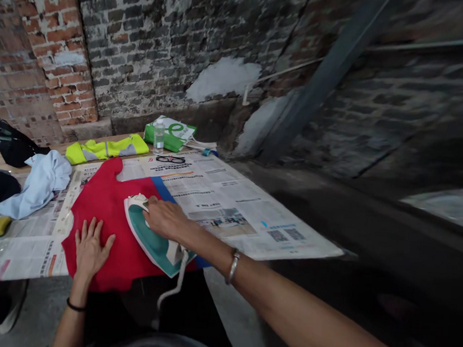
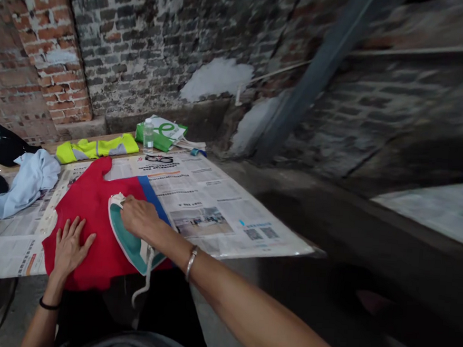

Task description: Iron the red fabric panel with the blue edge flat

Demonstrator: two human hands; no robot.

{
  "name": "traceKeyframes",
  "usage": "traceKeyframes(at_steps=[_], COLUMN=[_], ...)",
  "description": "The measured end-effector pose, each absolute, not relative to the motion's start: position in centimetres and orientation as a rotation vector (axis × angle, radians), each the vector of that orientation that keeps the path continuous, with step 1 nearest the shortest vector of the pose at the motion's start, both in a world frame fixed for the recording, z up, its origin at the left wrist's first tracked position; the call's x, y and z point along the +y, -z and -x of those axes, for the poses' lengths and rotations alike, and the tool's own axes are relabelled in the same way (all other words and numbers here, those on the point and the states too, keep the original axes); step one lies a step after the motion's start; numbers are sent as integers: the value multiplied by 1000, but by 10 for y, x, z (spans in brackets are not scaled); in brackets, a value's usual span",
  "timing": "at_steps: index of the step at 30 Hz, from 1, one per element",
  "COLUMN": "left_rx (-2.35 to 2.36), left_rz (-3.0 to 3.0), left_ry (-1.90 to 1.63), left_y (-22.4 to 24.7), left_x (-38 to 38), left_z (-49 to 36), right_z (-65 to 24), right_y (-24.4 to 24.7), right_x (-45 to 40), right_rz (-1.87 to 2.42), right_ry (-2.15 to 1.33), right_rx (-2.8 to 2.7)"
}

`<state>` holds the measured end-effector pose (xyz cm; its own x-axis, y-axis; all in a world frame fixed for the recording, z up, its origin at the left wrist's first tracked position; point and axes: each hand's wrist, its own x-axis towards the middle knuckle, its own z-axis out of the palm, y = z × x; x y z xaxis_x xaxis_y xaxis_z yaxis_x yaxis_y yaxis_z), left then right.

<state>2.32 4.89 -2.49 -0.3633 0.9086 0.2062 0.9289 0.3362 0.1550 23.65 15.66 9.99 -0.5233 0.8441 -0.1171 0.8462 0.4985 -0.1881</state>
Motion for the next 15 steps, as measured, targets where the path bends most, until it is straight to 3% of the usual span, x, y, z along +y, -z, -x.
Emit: traceKeyframes(at_steps=[10,15], left_rx=[-2487,-2496], left_rz=[1729,1741], left_ry=[385,406], left_y=[22,26], left_x=[50,51], left_z=[-20,-18], right_z=[-192,-204], right_y=[-119,-108], right_x=[239,230], right_rz=[-1646,-1599], right_ry=[262,252], right_rx=[2714,2722])
